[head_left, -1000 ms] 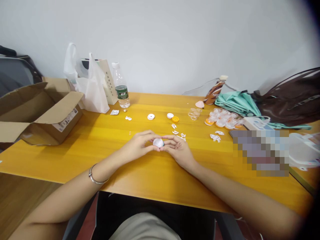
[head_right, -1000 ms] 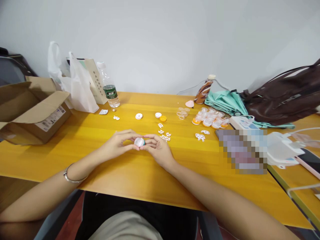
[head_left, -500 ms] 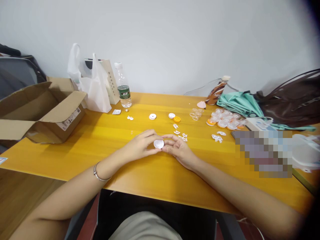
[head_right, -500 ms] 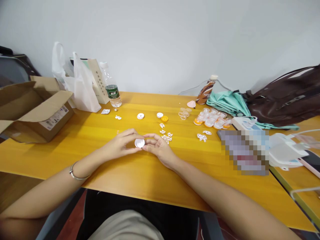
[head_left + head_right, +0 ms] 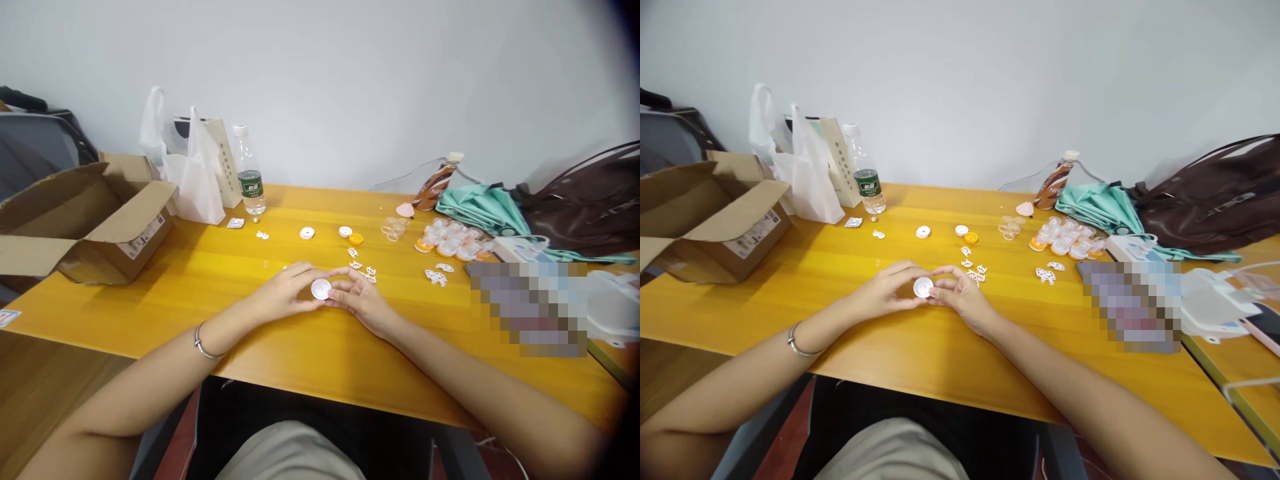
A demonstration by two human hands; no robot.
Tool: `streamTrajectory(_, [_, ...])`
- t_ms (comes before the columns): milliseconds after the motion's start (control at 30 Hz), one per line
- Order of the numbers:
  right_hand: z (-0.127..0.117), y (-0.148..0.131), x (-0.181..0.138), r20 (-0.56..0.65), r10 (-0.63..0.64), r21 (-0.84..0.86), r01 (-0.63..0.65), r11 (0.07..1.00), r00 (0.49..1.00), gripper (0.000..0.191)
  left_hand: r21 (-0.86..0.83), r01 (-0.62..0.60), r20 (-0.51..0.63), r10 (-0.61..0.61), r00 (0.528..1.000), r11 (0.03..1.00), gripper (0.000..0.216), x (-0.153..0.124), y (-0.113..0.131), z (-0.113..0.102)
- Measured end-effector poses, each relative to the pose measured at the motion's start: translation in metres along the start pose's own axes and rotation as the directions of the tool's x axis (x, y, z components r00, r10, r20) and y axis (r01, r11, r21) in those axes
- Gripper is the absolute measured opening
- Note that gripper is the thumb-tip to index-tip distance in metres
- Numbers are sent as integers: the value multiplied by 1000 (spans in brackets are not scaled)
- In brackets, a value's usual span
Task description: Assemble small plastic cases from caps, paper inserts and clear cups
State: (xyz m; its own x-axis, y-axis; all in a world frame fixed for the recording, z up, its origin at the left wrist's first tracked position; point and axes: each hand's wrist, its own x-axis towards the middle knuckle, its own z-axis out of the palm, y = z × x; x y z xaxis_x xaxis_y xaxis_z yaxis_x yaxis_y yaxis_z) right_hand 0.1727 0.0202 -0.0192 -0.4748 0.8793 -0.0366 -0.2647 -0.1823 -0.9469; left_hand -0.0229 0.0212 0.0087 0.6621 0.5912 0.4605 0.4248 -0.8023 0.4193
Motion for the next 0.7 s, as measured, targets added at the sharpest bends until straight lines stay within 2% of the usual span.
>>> streamTrajectory(167, [0,-1,0,-21,16,5,-16,1000,1000,33,0,-6,0,6,1000,1000,31,0,-2,3])
streamTrajectory(267, [-1,-2,0,-38,45,0,-45,999,998,31,23,-8,16,7,1000,1000,37,-1,-3,2])
streamTrajectory(367, [-2,-2,1,-47,68,-3,-68,998,997,28,63,-3,-57,6,998,998,43,-1,-8,-6])
streamTrajectory(433, [-3,-2,2,-49,77,-2,-77,997,996,28,102,70,-200,-48,979,992,34,-1,-16,-16])
streamTrajectory(533, [-3,-3,2,-64,80,-6,-80,997,995,28,131,271,-405,-198,892,954,24,-2,-33,-32])
streamTrajectory(600, [-3,-3,2,-70,80,-8,-80,997,994,28,157,388,-421,-294,858,908,22,-3,-44,-40])
streamTrajectory(700, [-4,-3,2,-75,82,-3,-83,997,994,27,220,452,-330,-370,868,865,20,-6,-57,-45])
